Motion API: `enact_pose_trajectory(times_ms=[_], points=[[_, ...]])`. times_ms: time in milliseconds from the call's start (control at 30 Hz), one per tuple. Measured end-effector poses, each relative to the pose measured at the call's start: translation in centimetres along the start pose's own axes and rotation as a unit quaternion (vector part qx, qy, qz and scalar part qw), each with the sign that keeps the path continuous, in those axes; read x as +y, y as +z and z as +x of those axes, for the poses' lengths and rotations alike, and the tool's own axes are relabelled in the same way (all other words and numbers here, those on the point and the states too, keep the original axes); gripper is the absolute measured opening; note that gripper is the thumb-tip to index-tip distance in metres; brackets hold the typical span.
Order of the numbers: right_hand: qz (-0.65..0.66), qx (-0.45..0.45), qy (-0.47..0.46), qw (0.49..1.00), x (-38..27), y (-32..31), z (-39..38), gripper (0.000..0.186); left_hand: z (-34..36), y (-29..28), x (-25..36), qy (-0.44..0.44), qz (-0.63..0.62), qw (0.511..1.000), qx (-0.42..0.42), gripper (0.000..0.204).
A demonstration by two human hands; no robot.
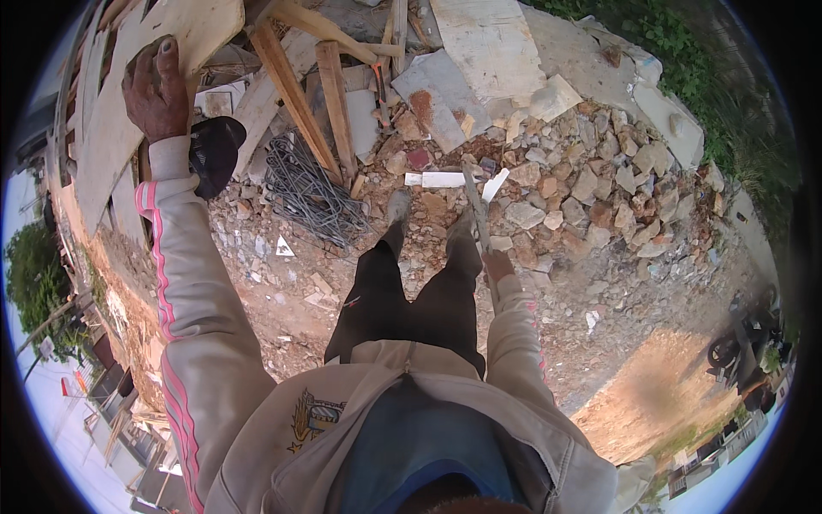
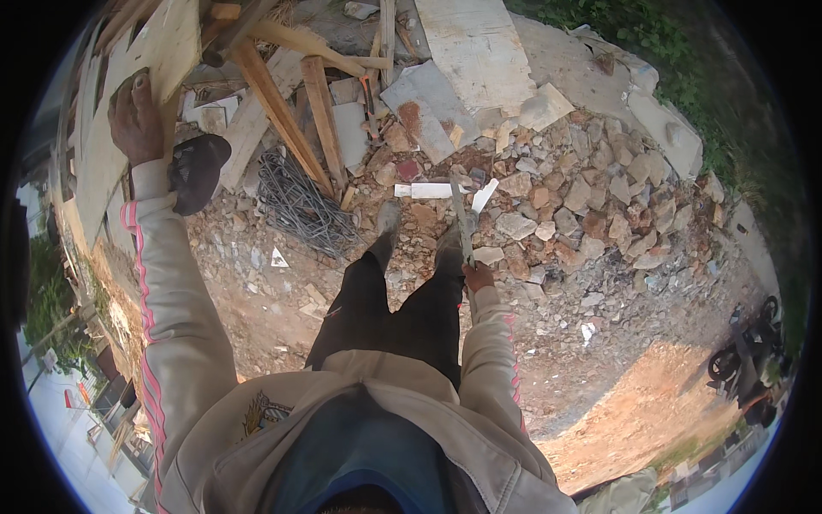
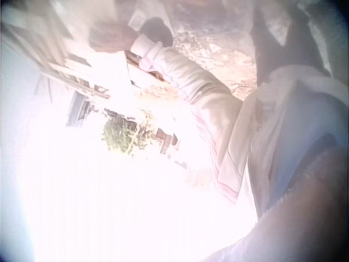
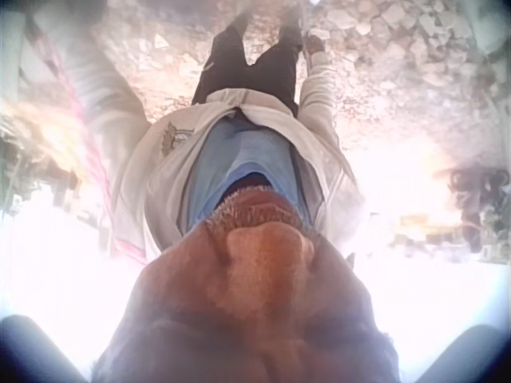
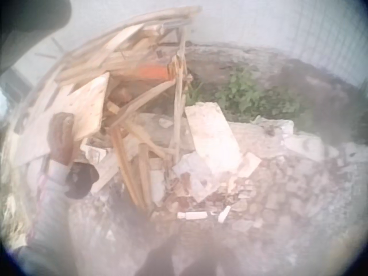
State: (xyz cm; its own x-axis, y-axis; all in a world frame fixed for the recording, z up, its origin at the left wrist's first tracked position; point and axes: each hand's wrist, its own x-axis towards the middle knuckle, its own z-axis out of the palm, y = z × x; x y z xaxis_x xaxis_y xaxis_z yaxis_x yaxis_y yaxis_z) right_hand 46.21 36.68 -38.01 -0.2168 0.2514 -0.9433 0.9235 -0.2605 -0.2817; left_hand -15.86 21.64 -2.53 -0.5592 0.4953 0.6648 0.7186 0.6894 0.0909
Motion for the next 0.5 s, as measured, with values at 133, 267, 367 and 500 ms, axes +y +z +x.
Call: enact_pose_trajectory(times_ms=[133,267,367,500], points=[[-0.022,0.131,0.002,0.991,3.5,-4.4,-1.8,0.041,0.0,0.0,0.5,-0.008,0.01,1.0,-0.005,0.037],[-0.075,0.221,0.056,0.971,7.8,-11.8,0.1,0.044,0.3,0.2,1.0,-0.014,0.016,1.0,-0.015,0.037],[-0.082,0.207,0.11,0.969,9.1,-17.3,0.3,0.04,0.2,-0.4,1.0,-0.013,0.013,1.0,-0.009,0.037],[-0.126,0.173,0.045,0.976,16.4,-20.9,3.1,0.039,0.5,0.1,-0.1,-0.008,0.017,1.0,-0.023,0.032]])
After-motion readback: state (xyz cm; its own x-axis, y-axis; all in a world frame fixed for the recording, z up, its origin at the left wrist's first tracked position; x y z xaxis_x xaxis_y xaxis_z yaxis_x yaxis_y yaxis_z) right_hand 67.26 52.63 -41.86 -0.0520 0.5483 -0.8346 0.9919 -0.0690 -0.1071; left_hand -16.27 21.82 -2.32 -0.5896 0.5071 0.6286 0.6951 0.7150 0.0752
